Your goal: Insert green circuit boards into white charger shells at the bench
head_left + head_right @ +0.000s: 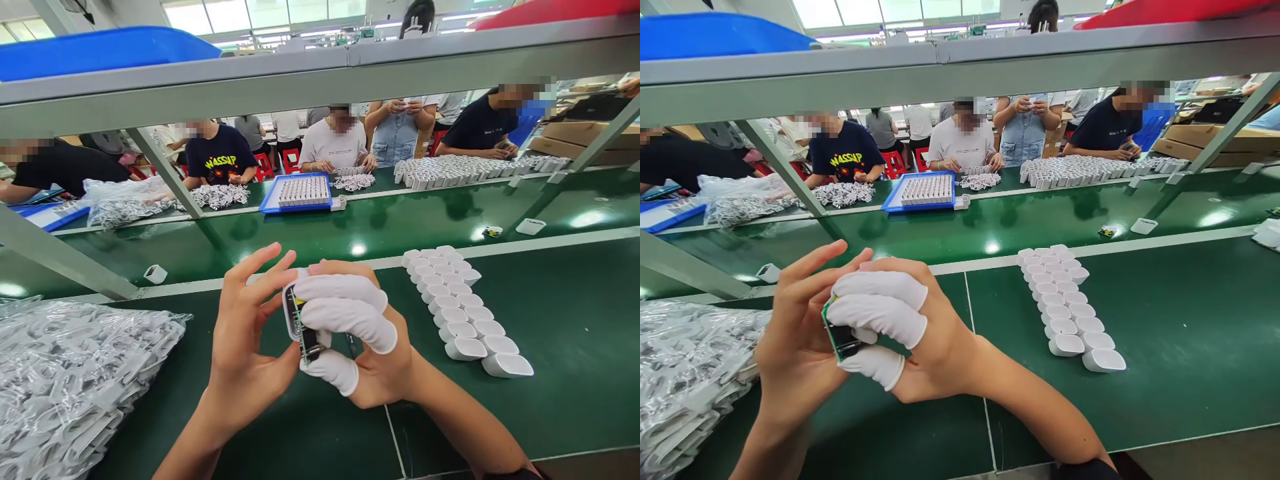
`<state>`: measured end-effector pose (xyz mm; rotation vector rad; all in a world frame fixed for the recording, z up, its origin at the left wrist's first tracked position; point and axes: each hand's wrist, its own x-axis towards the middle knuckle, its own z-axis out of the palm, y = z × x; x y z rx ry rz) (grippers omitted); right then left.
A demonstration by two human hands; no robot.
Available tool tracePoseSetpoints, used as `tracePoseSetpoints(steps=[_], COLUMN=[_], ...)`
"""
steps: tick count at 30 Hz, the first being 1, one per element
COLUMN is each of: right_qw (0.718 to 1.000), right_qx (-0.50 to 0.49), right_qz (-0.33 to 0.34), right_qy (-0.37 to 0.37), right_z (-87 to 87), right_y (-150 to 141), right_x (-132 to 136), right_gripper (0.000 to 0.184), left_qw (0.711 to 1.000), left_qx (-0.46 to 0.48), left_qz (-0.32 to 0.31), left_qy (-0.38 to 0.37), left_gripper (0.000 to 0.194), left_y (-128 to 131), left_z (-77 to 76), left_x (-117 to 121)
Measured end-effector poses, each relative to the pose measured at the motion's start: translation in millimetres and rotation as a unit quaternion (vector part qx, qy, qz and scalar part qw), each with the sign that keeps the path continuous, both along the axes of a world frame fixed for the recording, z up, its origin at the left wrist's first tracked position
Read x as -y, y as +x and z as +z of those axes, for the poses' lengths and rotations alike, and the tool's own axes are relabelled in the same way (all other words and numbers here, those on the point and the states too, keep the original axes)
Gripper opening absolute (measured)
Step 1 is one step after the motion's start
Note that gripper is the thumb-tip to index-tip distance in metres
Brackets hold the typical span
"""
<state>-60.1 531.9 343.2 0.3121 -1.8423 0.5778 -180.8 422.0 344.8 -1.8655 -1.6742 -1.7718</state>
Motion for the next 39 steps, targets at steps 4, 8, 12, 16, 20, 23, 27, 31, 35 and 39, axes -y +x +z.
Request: tracePoseSetpoints(steps=[4, 8, 12, 16, 20, 23, 27, 31, 35, 39], right_qw=[1.0, 1.0, 0.999, 0.998, 0.975, 0.892, 0.865, 0.893, 0.903, 0.902], right_qx=[0.003, 0.002, 0.012, 0.021, 0.1, 0.194, 0.217, 0.185, 0.185, 0.207], right_qz=[0.003, 0.002, 0.02, 0.037, 0.081, 0.154, 0.174, 0.142, 0.109, 0.086], right_qy=[-0.015, -0.021, -0.034, -0.044, -0.179, -0.377, -0.418, -0.386, -0.373, -0.37], right_z=[-0.3, -0.8, -3.3, -8.1, -10.2, -8.4, -5.0, -3.1, -2.4, -5.5], right_y=[-0.1, -0.8, -4.3, -10.3, -12.7, -12.4, -12.8, -12.5, -13.5, -15.2], right_x=[-0.2, 0.8, -0.9, -6.1, -7.1, -5.5, -3.6, -0.9, 0.3, -1.2], right_gripper=[0.021, 0.022, 0.023, 0.026, 0.06, 0.08, 0.069, 0.056, 0.045, 0.038], left_qw=[1.0, 1.0, 1.0, 0.999, 0.995, 0.979, 0.942, 0.931, 0.931, 0.936], left_qx=[0.008, 0.004, -0.006, -0.014, -0.032, -0.132, -0.253, -0.28, -0.279, -0.265], left_qz=[-0.002, -0.008, -0.009, -0.003, 0.019, 0.042, 0.062, 0.078, 0.108, 0.112], left_qy=[0.002, 0.003, 0.009, 0.043, 0.089, 0.15, 0.214, 0.22, 0.21, 0.204], left_gripper=[0.064, 0.063, 0.064, 0.061, 0.05, 0.054, 0.05, 0.047, 0.046, 0.048], left_y=[-1.3, -1.4, -1.0, -6.0, -17.1, -24.7, -27.5, -23.5, -17.4, -14.5], left_z=[-1.6, -1.5, -5.1, -12.0, -18.8, -22.1, -22.1, -20.1, -18.8, -18.3], left_x=[-3.1, -3.1, -5.9, -18.4, -32.0, -37.1, -38.1, -34.9, -31.7, -31.5])
